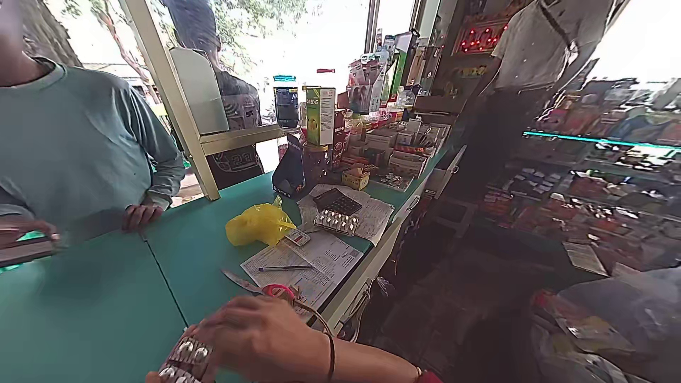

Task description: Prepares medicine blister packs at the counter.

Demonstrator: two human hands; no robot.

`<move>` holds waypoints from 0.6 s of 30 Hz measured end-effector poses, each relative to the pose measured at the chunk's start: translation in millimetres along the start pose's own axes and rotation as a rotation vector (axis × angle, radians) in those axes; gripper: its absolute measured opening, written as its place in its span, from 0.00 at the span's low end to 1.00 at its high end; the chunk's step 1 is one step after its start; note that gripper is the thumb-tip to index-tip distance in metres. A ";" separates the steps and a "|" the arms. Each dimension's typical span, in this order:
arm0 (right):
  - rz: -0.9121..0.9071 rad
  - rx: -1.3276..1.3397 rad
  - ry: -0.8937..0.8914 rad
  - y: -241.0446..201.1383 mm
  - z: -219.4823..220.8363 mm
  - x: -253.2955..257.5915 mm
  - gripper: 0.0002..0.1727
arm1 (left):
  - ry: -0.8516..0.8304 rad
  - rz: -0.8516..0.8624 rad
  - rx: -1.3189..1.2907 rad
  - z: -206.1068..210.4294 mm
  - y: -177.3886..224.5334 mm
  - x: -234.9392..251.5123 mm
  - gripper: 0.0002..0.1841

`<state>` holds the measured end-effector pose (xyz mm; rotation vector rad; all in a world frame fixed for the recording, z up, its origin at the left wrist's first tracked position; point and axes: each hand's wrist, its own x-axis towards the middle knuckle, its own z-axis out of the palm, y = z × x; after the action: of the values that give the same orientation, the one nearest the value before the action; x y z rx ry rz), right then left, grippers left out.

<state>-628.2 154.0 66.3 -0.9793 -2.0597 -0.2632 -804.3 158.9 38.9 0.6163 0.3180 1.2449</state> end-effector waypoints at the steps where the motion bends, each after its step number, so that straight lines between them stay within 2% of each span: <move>1: -0.072 0.022 -0.054 -2.6 3.9 1.6 0.15 | 0.055 0.018 -0.014 6.2 -1.4 -3.7 0.29; 3: -0.162 0.011 -0.100 -1.0 15.5 2.8 0.14 | 0.077 0.042 -0.035 9.6 -3.1 -6.9 0.27; 7: -0.231 0.028 -0.152 6.2 21.1 4.6 0.12 | -0.061 -0.016 -0.013 -8.7 -3.8 -0.8 0.31; 10: -0.100 0.058 -0.057 12.4 9.9 8.9 0.06 | 0.063 0.032 0.203 -6.2 -8.1 0.0 0.29; 12: 0.065 0.092 -0.029 23.4 -1.8 18.6 0.07 | 0.121 0.139 0.376 -8.4 -13.8 0.7 0.26; 15: 0.222 0.139 -0.115 50.7 -4.6 30.8 0.08 | 0.194 0.225 0.509 -4.3 -16.0 -4.8 0.23; 18: 0.265 0.170 -0.255 60.2 11.4 42.4 0.11 | 0.144 0.282 0.566 -6.6 -12.2 -12.9 0.19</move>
<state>-606.7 223.7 82.0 -1.2129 -2.1057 0.1814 -802.3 146.0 25.1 1.0855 0.7370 1.4816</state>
